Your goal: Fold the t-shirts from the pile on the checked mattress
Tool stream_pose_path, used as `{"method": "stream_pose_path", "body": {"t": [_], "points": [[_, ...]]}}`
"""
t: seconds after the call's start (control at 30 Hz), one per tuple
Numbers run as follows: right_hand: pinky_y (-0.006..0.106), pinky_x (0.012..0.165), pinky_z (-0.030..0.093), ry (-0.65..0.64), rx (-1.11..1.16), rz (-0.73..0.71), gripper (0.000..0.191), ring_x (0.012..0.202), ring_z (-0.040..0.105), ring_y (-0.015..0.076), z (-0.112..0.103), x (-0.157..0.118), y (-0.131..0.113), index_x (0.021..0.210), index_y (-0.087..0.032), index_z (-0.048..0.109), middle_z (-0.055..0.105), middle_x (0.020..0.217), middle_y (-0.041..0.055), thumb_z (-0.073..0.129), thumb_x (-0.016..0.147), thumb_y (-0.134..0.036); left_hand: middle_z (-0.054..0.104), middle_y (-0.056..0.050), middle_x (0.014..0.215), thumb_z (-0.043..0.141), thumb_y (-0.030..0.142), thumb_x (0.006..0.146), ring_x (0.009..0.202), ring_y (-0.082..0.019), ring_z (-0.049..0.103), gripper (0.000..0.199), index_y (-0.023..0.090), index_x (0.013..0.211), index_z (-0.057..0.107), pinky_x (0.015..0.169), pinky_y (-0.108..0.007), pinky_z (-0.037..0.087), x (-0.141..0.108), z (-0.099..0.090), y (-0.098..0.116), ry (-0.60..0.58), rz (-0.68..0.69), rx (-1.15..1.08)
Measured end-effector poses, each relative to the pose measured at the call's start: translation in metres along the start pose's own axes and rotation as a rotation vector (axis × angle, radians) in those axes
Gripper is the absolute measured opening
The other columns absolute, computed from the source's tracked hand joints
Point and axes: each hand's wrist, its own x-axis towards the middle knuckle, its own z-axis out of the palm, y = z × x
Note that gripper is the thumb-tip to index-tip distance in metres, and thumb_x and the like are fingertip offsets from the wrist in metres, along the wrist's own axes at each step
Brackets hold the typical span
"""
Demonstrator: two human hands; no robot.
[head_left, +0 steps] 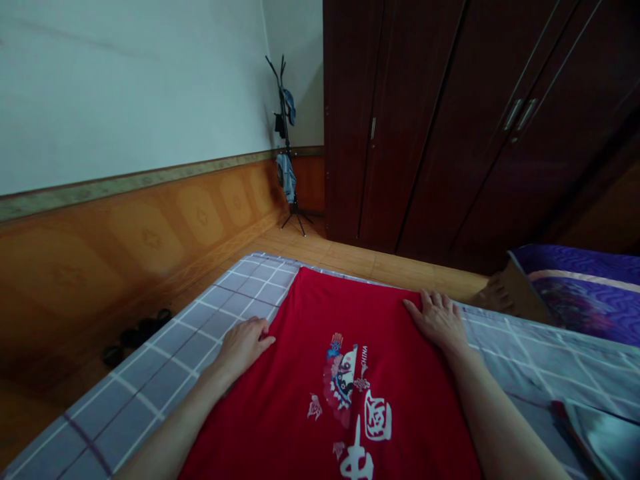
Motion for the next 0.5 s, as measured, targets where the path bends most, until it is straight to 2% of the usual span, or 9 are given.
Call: {"method": "stream_pose_path", "body": {"t": [0.1, 0.3, 0.4, 0.5], "points": [[0.044, 0.094, 0.030, 0.001, 0.013, -0.005, 0.065, 0.119, 0.043, 0.0345, -0.002, 0.000, 0.000, 0.131, -0.007, 0.047, 0.052, 0.126, 0.0204, 0.030, 0.093, -0.056, 0.067, -0.004, 0.091, 0.052, 0.024, 0.086, 0.085, -0.019, 0.062, 0.009, 0.022, 0.082, 0.060, 0.072, -0.026, 0.039, -0.010, 0.009, 0.002, 0.075, -0.077, 0.064], [0.043, 0.094, 0.030, 0.000, 0.029, -0.004, 0.062, 0.117, 0.044, 0.0342, -0.003, -0.001, 0.001, 0.130, -0.009, 0.048, 0.053, 0.124, 0.0188, 0.030, 0.093, -0.056, 0.068, -0.003, 0.076, 0.050, 0.021, 0.082, 0.075, -0.019, 0.063, 0.012, 0.021, 0.075, 0.059, 0.063, -0.026, 0.037, -0.008, 0.008, -0.015, 0.098, -0.199, 0.074], [0.043, 0.093, 0.030, 0.007, 0.039, -0.004, 0.061, 0.116, 0.046, 0.0334, -0.003, -0.001, 0.001, 0.127, -0.010, 0.051, 0.056, 0.120, 0.0180, 0.030, 0.093, -0.056, 0.068, -0.001, 0.074, 0.051, 0.020, 0.080, 0.073, -0.018, 0.064, 0.010, 0.021, 0.073, 0.059, 0.062, -0.024, 0.037, -0.007, 0.005, -0.016, 0.081, -0.190, 0.077], [0.042, 0.092, 0.030, 0.014, 0.047, -0.003, 0.060, 0.115, 0.046, 0.0336, -0.004, -0.002, 0.001, 0.124, -0.009, 0.053, 0.056, 0.118, 0.0183, 0.031, 0.093, -0.056, 0.069, -0.001, 0.083, 0.050, 0.027, 0.085, 0.079, -0.017, 0.064, 0.010, 0.022, 0.084, 0.060, 0.064, -0.023, 0.039, 0.004, 0.005, -0.003, 0.092, -0.142, 0.083]]}}
